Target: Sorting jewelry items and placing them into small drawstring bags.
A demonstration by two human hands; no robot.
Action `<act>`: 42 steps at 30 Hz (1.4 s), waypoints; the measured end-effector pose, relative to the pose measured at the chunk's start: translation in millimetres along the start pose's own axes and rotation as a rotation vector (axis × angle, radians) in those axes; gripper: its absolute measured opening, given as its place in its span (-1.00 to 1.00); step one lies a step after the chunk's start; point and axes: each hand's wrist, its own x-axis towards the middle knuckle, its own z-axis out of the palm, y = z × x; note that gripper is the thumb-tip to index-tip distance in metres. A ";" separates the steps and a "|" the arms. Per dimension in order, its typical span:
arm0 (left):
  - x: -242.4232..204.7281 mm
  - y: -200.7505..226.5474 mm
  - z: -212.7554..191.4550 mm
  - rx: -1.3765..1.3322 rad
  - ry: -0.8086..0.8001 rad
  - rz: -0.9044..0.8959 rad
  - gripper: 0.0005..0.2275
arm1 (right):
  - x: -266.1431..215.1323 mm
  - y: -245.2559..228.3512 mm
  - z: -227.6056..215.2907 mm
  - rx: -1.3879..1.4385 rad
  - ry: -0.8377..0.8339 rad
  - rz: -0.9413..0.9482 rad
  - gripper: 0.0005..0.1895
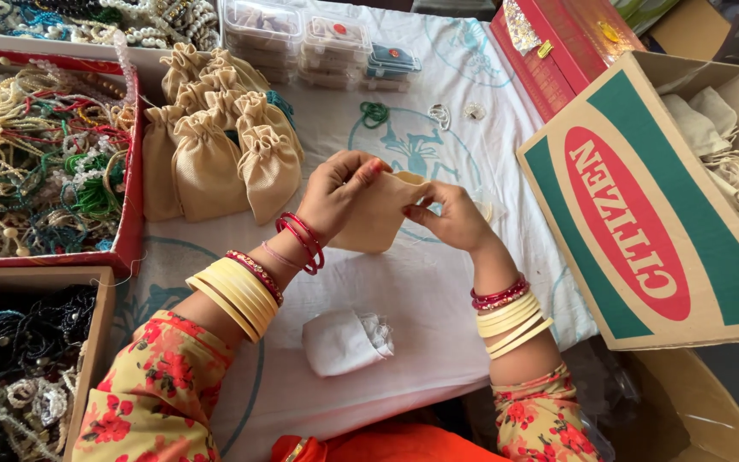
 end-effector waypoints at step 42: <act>-2.0 68.5 -15.5 0.758 -0.301 0.411 -0.65 | -4.7 -32.4 8.3 1.276 0.144 -0.364 -0.78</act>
